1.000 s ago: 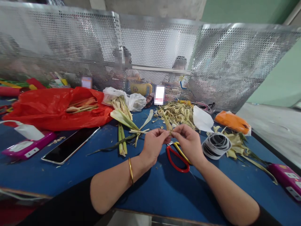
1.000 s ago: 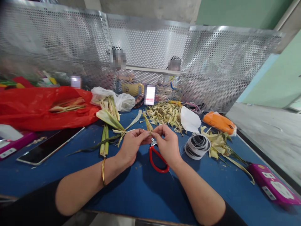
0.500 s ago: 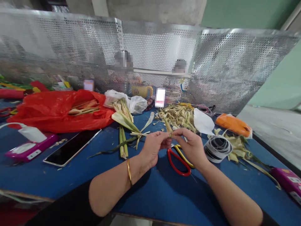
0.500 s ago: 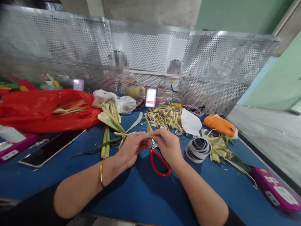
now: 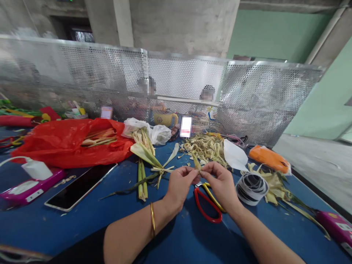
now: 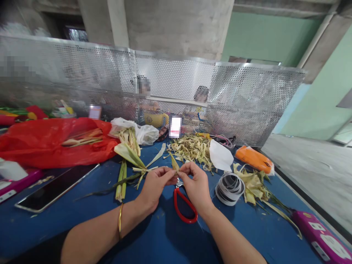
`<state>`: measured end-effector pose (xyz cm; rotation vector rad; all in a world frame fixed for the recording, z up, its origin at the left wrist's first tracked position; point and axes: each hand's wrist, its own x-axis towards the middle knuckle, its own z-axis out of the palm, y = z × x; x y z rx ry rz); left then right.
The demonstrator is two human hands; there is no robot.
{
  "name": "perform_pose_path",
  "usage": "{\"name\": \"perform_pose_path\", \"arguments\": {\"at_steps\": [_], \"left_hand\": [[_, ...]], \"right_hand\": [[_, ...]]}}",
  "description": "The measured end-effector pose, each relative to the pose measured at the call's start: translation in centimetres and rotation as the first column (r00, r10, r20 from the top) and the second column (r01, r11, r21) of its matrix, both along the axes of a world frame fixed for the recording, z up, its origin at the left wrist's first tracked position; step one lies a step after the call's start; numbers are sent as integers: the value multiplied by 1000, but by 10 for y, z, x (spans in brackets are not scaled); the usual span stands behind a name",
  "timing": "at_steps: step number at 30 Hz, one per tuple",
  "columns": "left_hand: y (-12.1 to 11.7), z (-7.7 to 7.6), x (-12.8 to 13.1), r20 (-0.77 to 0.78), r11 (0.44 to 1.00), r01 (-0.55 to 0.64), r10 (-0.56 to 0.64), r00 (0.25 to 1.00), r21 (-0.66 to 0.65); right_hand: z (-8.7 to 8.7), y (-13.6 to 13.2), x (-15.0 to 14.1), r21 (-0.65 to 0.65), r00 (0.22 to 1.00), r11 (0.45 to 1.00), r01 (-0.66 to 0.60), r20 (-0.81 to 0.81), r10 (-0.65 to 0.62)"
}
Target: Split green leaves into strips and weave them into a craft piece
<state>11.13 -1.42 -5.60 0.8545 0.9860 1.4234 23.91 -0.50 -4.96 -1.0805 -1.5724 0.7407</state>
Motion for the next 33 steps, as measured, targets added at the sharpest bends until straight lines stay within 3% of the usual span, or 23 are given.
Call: {"name": "perform_pose_path", "arguments": {"at_steps": [6, 11, 17, 27, 30, 33], "left_hand": [[1, 2, -3, -39, 1000, 29, -29, 999, 5], [2, 4, -7, 49, 994, 95, -92, 995, -61], [4, 1, -8, 149, 992, 106, -95, 984, -66], [-1, 8, -4, -71, 997, 6, -1, 997, 78], [-2, 8, -4, -112, 994, 33, -21, 993, 104], [-1, 8, -6, -78, 998, 37, -33, 996, 51]], "right_hand": [[1, 0, 2, 76, 998, 997, -19, 57, 15], [5, -1, 6, 148, 983, 985, -86, 173, 60], [5, 0, 6, 169, 983, 983, -75, 176, 44], [0, 3, 5, 30, 1000, 1000, -4, 14, 3], [-2, 5, 6, 46, 1000, 999, 7, 7, -7], [0, 3, 7, 119, 996, 993, 4, 83, -14]]}}
